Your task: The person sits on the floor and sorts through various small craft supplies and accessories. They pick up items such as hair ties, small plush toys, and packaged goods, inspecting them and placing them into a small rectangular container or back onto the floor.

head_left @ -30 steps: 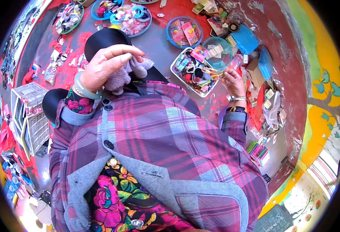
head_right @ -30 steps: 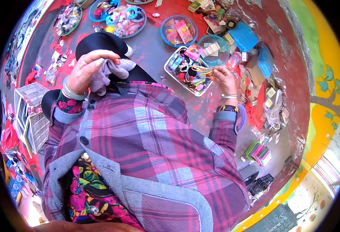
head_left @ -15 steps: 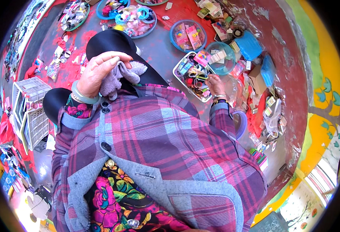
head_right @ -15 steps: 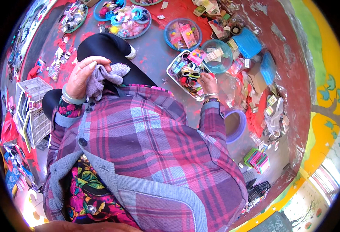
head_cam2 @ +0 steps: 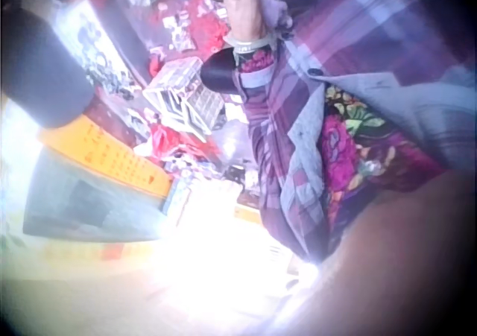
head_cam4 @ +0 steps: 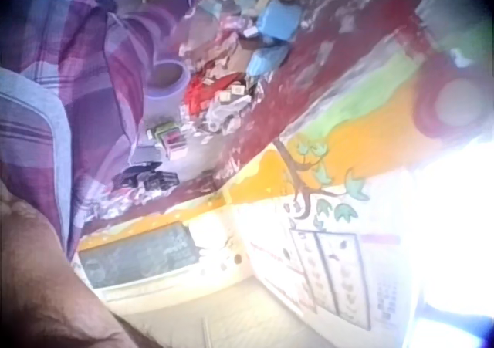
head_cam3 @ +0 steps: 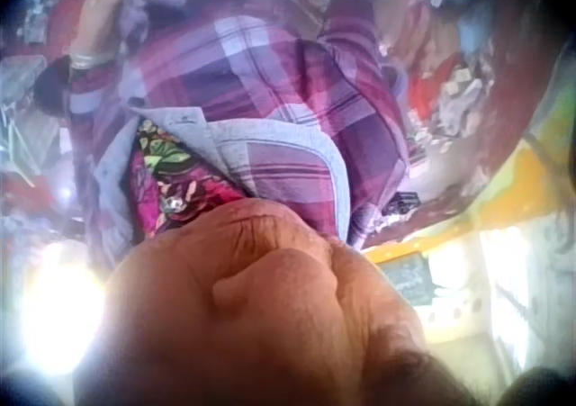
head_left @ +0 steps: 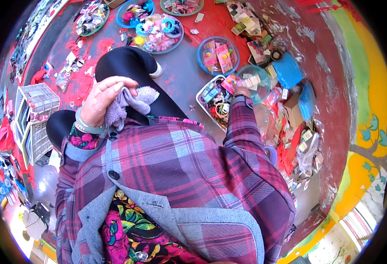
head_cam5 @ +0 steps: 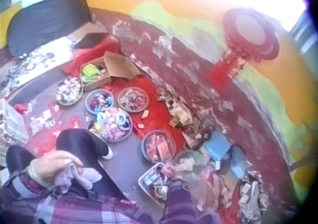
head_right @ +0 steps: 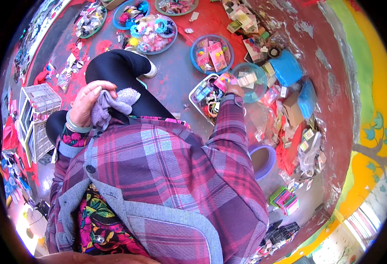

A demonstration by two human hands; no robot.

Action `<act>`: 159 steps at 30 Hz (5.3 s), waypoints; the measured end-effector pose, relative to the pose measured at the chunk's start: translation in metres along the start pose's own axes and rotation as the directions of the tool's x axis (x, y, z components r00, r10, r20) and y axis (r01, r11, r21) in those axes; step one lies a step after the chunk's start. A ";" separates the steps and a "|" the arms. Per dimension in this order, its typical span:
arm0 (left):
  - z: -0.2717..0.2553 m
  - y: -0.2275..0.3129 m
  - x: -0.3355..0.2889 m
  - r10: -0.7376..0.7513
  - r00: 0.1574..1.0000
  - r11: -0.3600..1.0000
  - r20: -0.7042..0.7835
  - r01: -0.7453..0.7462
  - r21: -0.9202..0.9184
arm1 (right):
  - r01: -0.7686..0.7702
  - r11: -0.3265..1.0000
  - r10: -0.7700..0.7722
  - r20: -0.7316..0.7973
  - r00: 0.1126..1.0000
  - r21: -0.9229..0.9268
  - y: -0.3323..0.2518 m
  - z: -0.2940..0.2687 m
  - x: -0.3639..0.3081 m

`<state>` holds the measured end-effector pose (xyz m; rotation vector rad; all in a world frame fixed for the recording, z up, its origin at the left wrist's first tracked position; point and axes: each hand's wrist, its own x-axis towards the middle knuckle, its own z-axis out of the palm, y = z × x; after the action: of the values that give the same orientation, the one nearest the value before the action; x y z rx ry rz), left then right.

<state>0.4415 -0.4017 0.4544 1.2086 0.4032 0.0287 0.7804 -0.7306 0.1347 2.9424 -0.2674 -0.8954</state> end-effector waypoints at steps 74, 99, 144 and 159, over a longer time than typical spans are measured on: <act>-0.207 0.018 -0.172 0.154 0.554 0.940 -0.818 -0.337 -0.052 | 0.776 -0.615 -0.645 0.656 -0.392 -0.141 -0.594 0.094 -0.422; -0.279 0.020 -0.200 0.318 0.524 0.946 -0.790 -0.232 0.227 | 0.943 -0.043 -0.998 0.029 -0.056 0.330 -0.645 0.302 -0.306; -0.231 0.033 -0.116 0.366 0.498 0.908 -0.786 -0.005 0.419 | 0.825 0.480 -0.864 -0.005 0.504 0.300 -0.527 -0.051 -0.104; -0.262 0.034 -0.133 0.348 0.591 0.920 -0.728 -0.065 0.387 | 0.919 0.118 -0.991 0.015 0.134 -0.375 -0.678 0.044 -0.121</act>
<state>0.2417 -0.1837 0.4471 1.5312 1.0786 0.7689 0.7582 -0.0424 0.0952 2.5062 1.9002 -0.4123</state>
